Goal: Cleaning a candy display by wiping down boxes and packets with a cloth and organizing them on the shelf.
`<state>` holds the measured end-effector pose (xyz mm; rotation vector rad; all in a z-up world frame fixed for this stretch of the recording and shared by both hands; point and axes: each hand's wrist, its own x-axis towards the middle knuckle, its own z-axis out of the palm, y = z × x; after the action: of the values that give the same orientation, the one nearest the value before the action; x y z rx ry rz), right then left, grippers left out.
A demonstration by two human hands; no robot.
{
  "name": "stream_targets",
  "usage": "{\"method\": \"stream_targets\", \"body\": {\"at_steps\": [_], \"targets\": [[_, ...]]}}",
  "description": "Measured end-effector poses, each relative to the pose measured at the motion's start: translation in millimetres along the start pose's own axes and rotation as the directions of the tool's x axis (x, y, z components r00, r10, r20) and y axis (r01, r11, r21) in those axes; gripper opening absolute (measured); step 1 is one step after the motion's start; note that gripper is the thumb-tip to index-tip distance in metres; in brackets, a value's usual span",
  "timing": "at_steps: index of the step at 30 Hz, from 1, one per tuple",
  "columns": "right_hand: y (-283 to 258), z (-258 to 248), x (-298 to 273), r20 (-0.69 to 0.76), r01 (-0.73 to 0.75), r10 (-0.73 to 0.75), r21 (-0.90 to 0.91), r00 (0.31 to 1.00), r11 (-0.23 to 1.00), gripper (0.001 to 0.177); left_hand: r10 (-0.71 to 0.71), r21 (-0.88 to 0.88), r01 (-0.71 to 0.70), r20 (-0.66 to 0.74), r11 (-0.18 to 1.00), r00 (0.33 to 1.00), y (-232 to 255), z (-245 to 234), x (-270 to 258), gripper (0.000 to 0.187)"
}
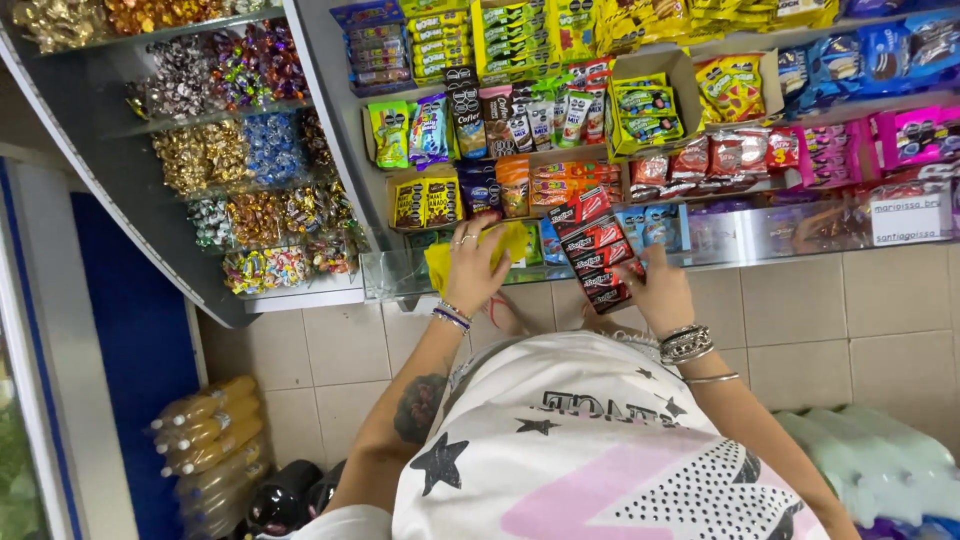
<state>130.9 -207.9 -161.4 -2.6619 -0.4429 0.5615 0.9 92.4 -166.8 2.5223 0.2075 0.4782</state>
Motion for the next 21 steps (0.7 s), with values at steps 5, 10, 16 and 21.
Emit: {"method": "stream_targets", "body": {"at_steps": [5, 10, 16, 21], "targets": [[1.0, -5.6, -6.1, -0.117, 0.035, -0.074, -0.303, 0.990, 0.952, 0.055, 0.006, 0.025, -0.002, -0.142, 1.000, 0.990, 10.8, 3.6, -5.5, 0.018], [18.2, 5.6, -5.6, -0.127, 0.023, -0.049, -0.198, 0.991, 0.980, 0.039, -0.028, -0.123, 0.020, -0.062, 0.992, 0.998, 22.5, 34.4, -18.2, 0.020], [35.4, 27.9, 2.0, -0.076, -0.048, 0.066, 0.227, 0.995, 0.973, 0.050, 0.326, -0.072, -0.319, 0.147, 0.945, 0.934, 75.8, 59.2, -8.9, 0.027], [51.6, 45.0, 6.1, -0.121, 0.048, -0.024, 0.200, 0.992, 0.979, 0.040, 0.392, -0.070, -0.396, 0.375, 0.915, 0.840, 80.5, 88.6, -17.8, 0.055]]}}
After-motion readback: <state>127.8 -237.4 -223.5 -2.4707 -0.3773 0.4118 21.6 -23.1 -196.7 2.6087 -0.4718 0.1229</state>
